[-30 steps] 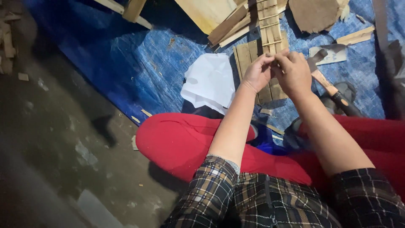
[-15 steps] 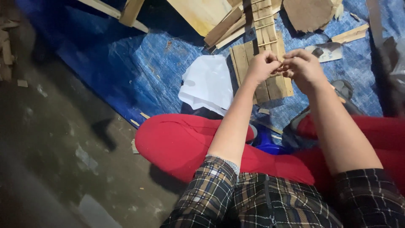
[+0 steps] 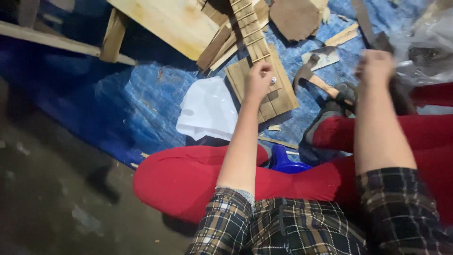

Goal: The person is assembling a wooden stringed instrument by hammering small metal pins into the neck piece.

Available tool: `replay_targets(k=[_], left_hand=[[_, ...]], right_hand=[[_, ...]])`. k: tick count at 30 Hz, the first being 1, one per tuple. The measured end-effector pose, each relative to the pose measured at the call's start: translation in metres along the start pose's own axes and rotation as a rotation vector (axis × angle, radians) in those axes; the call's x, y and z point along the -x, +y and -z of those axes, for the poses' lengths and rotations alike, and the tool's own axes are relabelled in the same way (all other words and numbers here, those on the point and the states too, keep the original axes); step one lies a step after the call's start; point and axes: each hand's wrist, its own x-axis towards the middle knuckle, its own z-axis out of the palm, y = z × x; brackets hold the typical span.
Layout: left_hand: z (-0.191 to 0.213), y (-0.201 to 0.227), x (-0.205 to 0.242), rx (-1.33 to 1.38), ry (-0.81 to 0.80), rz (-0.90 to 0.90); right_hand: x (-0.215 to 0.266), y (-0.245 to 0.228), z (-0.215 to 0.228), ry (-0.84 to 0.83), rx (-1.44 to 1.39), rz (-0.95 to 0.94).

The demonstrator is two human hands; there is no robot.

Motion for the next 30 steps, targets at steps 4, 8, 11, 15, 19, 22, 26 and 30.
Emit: replay_targets(k=[4,8,11,15,19,22,26,30], left_hand=[[0.02,-0.008,-0.005,0.034,0.13,0.163],[0.013,-0.046,-0.005,0.091,0.221,0.238],[-0.001,-0.08,-0.01,0.093,0.231,0.349],[-0.006,-0.096,-0.006,0.59,0.041,0.684],[-0.001,-0.097,-0.003,0.721,-0.056,0.686],[-0.024,-0.128,-0.008,0.582,-0.033,0.717],[-0.012,-0.083,0.011,0.554,-0.094,0.707],[-0.016,-0.081,0.014,0.518,-0.138,0.687]], right_hand=[[-0.154,0.1,0.106,0.54,-0.433,0.115],[-0.058,0.005,0.066,0.535,-0.534,-0.032],[-0.015,-0.015,0.021,0.308,-0.3,-0.041],[0.058,-0.048,-0.052,-0.218,-0.36,-0.124],[0.137,-0.084,-0.1,-0.627,0.024,0.231],[0.147,-0.048,-0.12,-0.585,0.475,0.465],[0.162,-0.043,-0.133,-0.671,0.579,0.389],[0.18,-0.067,-0.135,-0.749,0.586,0.405]])
